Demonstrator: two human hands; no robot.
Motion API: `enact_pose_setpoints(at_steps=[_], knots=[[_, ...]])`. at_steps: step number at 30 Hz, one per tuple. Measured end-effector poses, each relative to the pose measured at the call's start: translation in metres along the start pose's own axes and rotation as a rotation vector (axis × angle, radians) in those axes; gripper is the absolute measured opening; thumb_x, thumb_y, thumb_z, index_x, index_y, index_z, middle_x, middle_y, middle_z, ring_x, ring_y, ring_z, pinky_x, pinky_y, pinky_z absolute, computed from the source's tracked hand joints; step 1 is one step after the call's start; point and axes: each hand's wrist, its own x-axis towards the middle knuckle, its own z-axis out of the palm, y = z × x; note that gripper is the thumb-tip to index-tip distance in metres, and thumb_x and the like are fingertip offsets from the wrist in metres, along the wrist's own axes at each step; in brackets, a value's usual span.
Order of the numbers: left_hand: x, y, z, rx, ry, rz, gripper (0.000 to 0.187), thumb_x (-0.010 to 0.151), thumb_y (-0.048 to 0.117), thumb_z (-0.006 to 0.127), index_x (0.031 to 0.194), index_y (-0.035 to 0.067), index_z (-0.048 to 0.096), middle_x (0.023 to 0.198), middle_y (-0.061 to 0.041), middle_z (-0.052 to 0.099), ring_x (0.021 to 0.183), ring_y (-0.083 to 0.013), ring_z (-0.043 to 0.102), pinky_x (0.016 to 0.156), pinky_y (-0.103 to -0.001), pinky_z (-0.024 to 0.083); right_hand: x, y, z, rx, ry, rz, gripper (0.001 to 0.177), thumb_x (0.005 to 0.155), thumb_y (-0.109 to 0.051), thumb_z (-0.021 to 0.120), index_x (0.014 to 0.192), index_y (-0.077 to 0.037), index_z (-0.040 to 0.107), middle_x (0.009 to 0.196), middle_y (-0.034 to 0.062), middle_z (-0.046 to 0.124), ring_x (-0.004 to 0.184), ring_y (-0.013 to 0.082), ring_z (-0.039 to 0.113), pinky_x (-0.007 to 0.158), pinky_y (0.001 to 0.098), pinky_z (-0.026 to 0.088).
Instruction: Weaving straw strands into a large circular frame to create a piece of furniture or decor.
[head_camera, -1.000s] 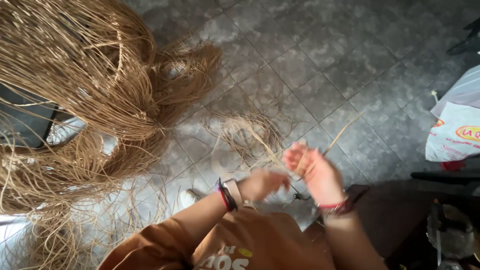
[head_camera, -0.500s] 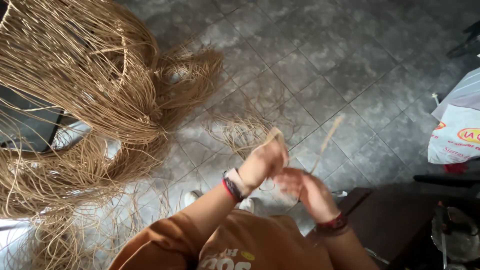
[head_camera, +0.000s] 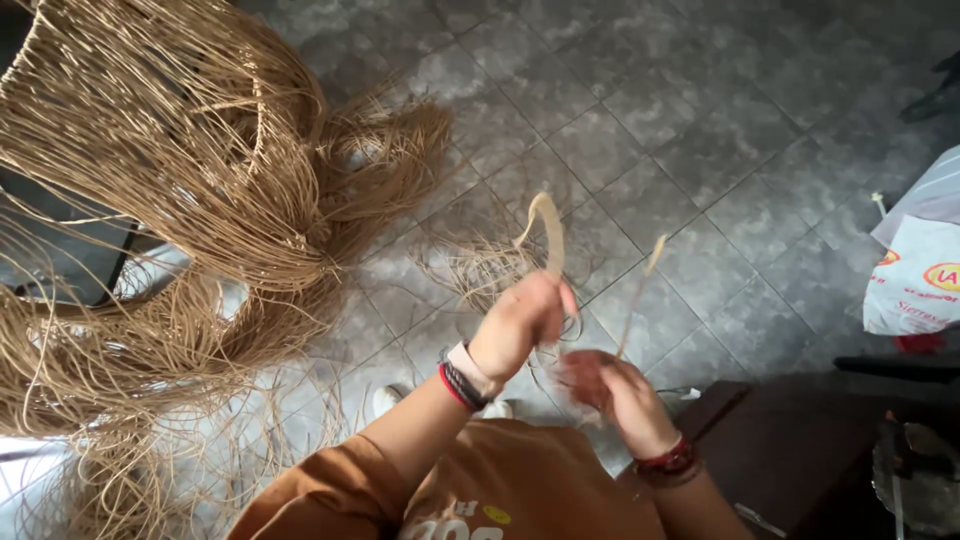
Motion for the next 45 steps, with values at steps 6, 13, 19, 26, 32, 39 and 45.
enact_pose_setpoints(at_steps=[6,13,19,26,32,39,45], knots=[[-0.052,-0.117,-0.112,1.666,-1.112,-0.005,0.032,0.096,0.027,0.05,0.076,0.006,0.065,0.07,-0.014,0.066,0.062,-0.0411,0.064,0.055,-0.053,0.05,0.022,-0.074,-0.006,0.462,0.136,-0.108,0.045,0.109,-0.03,0.051,0.134,0.006,0.061,0.098,0.0081,0.078,0.085,0.0185,0.075,0.074,0.0364,0.064],[0.007,-0.044,-0.019,0.349,-0.271,-0.065,0.037,0.11,0.023,0.04,0.129,-0.003,0.06,0.113,-0.016,0.06,0.108,-0.03,0.063,0.098,-0.042,0.053,-0.002,-0.031,0.009,-0.137,0.147,0.135,0.035,0.106,-0.019,0.041,0.089,-0.003,0.067,0.053,-0.0002,0.042,0.043,0.0119,0.036,0.042,0.0262,0.029],[-0.019,-0.016,-0.001,0.892,-0.295,-0.545,0.026,0.096,0.028,0.037,0.085,0.015,0.057,0.069,0.0,0.05,0.062,-0.0136,0.042,0.06,-0.031,0.035,0.014,-0.038,0.001,0.326,0.231,0.115,0.048,0.105,-0.026,0.043,0.131,0.01,0.061,0.115,0.0291,0.073,0.101,0.0387,0.073,0.09,0.0483,0.06],[-0.012,-0.08,-0.071,0.638,-0.617,-0.018,0.067,0.089,-0.011,0.046,0.154,-0.01,0.028,0.151,-0.033,0.044,0.14,-0.0388,0.049,0.121,-0.05,0.04,0.011,-0.046,0.008,-0.176,0.146,0.168,0.034,0.108,-0.024,0.04,0.091,-0.008,0.065,0.054,-0.0056,0.039,0.043,0.0092,0.033,0.04,0.0262,0.025],[0.009,-0.001,0.003,0.378,-0.012,-0.07,0.044,0.108,0.042,0.04,0.079,0.011,0.052,0.044,0.0,0.036,0.039,-0.0111,0.03,0.042,-0.027,0.025,-0.006,0.018,-0.003,0.061,0.201,0.156,0.04,0.105,-0.015,0.04,0.127,0.005,0.067,0.122,0.0211,0.076,0.105,0.0294,0.075,0.088,0.0389,0.064],[-0.032,-0.091,-0.077,1.223,-0.741,-0.413,0.032,0.1,0.024,0.043,0.11,0.011,0.07,0.091,-0.008,0.077,0.098,-0.0391,0.072,0.093,-0.051,0.055,0.027,-0.022,0.007,0.33,0.208,0.011,0.032,0.11,-0.017,0.04,0.122,0.003,0.062,0.066,0.0096,0.044,0.051,0.0177,0.043,0.044,0.0252,0.037],[0.013,-0.04,-0.036,-0.033,0.072,-0.157,0.041,0.109,0.033,0.04,0.14,0.009,0.049,0.121,-0.018,0.073,0.118,-0.0283,0.069,0.1,-0.038,0.054,0.005,0.027,0.003,-0.154,0.188,0.108,0.034,0.108,-0.017,0.045,0.089,0.001,0.067,0.05,-0.0027,0.039,0.034,0.0046,0.037,0.029,0.0173,0.031]])
